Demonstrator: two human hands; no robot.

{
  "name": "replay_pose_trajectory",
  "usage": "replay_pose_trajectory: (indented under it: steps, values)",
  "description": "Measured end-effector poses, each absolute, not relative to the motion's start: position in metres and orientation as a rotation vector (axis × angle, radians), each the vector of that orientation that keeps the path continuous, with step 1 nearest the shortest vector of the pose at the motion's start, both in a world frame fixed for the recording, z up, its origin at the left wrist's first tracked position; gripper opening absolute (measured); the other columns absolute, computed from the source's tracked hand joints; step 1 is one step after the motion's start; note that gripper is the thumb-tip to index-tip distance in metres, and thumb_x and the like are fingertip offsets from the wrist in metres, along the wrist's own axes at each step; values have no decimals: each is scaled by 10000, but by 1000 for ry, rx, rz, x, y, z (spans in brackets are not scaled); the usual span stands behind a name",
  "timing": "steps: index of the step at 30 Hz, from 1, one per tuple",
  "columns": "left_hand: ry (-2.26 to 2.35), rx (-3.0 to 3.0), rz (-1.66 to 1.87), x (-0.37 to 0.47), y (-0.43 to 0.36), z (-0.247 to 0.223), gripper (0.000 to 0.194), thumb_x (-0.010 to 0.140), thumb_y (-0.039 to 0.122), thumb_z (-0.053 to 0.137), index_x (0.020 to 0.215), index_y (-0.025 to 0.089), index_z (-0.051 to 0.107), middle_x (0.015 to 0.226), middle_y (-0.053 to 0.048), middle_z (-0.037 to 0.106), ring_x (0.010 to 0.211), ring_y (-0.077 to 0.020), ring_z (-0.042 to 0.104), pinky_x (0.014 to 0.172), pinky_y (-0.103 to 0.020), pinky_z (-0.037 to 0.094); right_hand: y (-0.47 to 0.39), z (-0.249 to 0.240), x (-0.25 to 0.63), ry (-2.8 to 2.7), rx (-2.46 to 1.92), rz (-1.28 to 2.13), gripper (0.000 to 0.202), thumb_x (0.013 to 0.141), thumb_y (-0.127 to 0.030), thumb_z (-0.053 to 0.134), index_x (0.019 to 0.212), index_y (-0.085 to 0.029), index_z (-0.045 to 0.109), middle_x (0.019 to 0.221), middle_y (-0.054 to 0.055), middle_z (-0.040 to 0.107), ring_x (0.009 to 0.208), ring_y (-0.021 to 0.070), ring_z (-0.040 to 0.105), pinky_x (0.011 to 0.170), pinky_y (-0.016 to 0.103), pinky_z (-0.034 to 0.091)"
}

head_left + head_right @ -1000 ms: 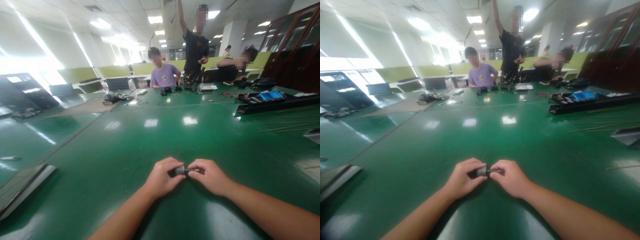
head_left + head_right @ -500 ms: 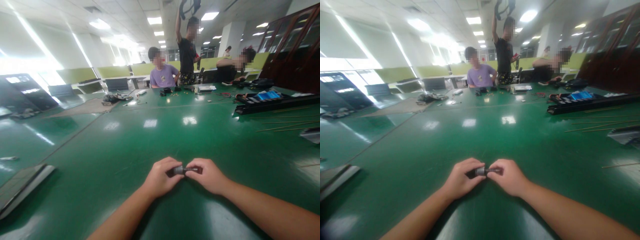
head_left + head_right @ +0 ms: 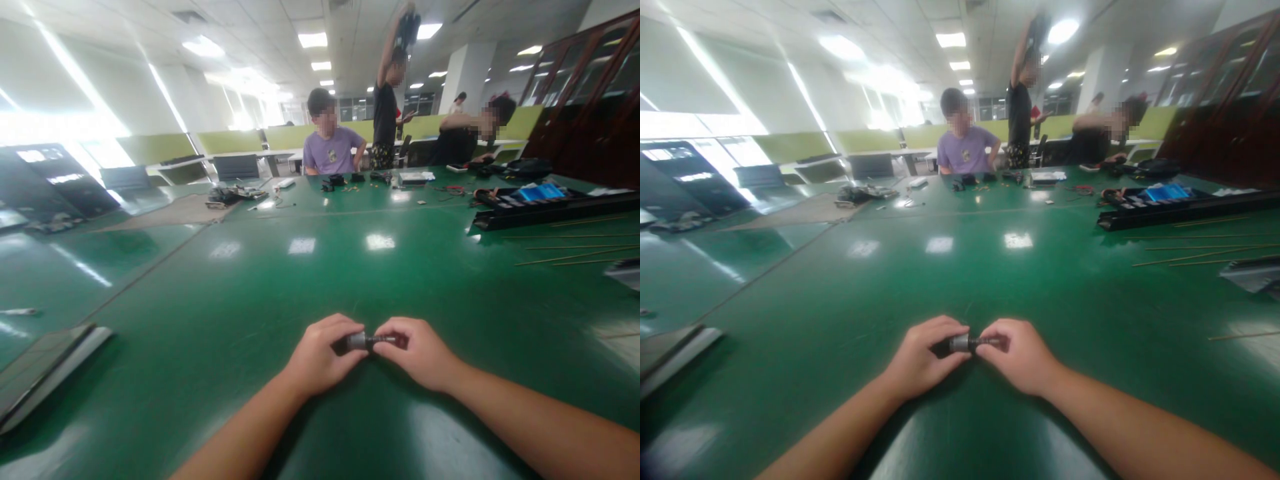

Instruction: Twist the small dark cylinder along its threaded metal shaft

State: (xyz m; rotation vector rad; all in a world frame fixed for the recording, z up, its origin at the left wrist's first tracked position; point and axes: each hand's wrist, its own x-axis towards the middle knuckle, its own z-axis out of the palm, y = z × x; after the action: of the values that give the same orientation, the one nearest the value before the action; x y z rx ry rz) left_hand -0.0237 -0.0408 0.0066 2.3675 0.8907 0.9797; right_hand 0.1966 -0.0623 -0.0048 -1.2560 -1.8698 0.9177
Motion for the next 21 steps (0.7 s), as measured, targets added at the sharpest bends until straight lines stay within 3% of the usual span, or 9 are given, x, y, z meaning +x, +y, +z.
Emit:
replay_pose_trajectory:
  steps: [21]
  values:
    - [876,2389,974,-24,-40,6,261,806,244,719,1060,182,717,981,-103,726,879,-200,686,795,-319,565,-62,-3,195,-1841,-1270,949,133,829,-298,667,821,-180,728,736,19,675,647,150,573,601,245,425]
